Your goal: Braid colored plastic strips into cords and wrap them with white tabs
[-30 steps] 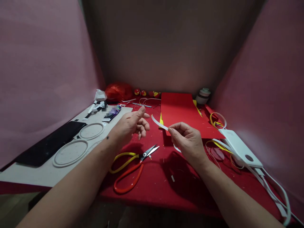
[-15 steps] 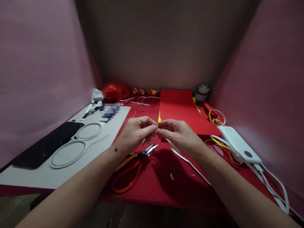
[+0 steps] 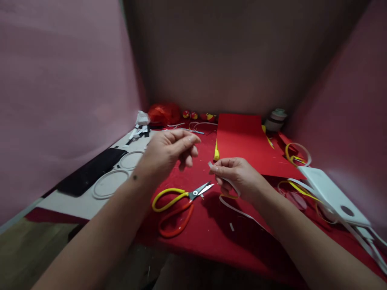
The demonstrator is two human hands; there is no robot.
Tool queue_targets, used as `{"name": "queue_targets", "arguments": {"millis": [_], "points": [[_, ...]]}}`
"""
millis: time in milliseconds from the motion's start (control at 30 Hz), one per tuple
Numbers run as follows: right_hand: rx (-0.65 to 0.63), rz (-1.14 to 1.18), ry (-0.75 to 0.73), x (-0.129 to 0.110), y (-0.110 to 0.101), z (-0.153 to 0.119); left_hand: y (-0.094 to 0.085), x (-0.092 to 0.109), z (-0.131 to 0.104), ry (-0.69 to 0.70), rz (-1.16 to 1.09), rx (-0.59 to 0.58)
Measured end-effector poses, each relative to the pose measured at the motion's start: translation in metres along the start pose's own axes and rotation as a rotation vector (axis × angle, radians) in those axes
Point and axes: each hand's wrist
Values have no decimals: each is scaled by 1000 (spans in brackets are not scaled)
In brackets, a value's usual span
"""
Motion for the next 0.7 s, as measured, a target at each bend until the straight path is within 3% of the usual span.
{"name": "queue_targets", "arguments": {"millis": [67,167,300,367,433,533,700], "points": [[-13,5,39,3,5,-2,-20,17,-15,81,114,156],[-32,3,74,2,17,-9,-56,26,-41,53,271,308],[-132,-122,125,-6,36,-20,-100,-1,-68,-237,447,300],[-165,-178,111,-8,44,-22,-115,-23,-72,-342,534,221],[-182,-171,130,-7,48,-19,-121,-45,-70,-363,629,121],[-189,-129,202,-2,50,-13,-116,-68,-57,-325,807,56],[-211,-184,255,1,49,-9,-102,-85,-35,-283,972,-35]]}}
Point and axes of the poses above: each hand's wrist, its own z-axis towards the middle knuckle, its own y-axis out of the palm, x = y × z, and after that the axes turned 9 degrees about -x, right-handed
